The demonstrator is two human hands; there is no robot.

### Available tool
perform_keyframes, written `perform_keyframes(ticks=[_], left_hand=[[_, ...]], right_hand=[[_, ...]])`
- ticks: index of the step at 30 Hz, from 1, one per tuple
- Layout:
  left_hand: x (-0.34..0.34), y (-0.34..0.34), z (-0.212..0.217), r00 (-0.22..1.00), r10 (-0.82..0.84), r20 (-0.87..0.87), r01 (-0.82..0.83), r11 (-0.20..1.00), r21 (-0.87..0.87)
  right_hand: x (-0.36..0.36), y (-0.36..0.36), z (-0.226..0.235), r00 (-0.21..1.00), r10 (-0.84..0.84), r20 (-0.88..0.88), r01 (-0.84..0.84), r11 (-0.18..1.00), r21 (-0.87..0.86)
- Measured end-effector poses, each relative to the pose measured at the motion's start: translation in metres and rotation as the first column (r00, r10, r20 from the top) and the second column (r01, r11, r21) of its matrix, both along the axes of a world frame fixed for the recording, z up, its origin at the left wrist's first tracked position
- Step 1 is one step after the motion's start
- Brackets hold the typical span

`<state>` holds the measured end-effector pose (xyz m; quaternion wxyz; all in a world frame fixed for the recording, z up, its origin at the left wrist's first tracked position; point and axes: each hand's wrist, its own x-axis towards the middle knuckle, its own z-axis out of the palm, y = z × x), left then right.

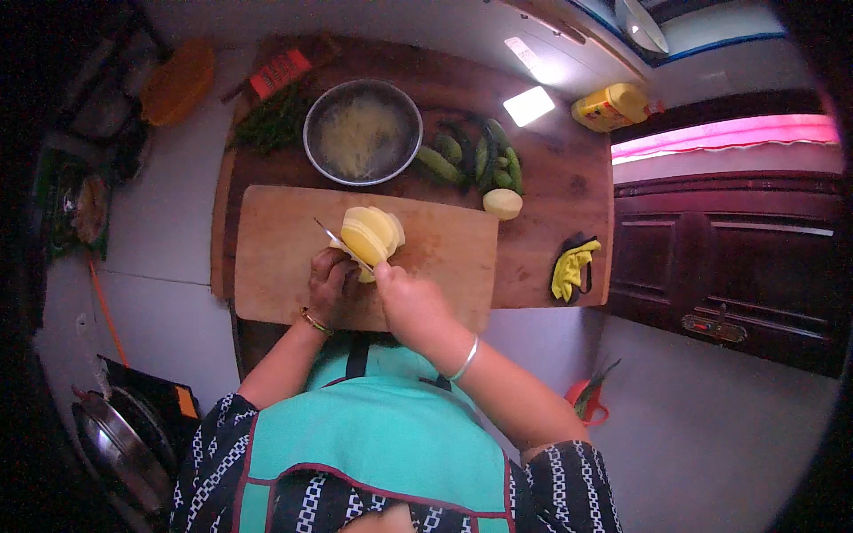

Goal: The person slices peeled potatoes into thin strips on a wooden cutting board using a large knife. They transfer the sliced potatoes into a metal bowl and repeat the process with another potato. The person also handles a bottle of yellow liquid and washes their hands at the sink.

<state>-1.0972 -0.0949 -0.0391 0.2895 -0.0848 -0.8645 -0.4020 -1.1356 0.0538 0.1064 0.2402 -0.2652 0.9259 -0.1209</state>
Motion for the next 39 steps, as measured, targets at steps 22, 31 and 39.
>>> perform_keyframes(ticks=[22,31,39], left_hand=[[0.004,-0.002,0.003,0.999,-0.002,0.037,0.002,1.0,-0.008],[0.003,-0.002,-0.001,0.999,0.014,0.033,-0.013,0.999,-0.043],[0.004,-0.001,-0.004,1.0,-0.008,0.012,0.009,1.0,-0.017]], right_hand=[[0.004,0.003,0.009,0.999,-0.032,-0.022,0.031,0.998,-0.054],[0.001,0.007,0.017,1.0,-0.012,0.012,0.012,1.0,-0.021],[0.003,0.0,-0.06,0.995,-0.094,0.028,0.095,0.993,-0.073]])
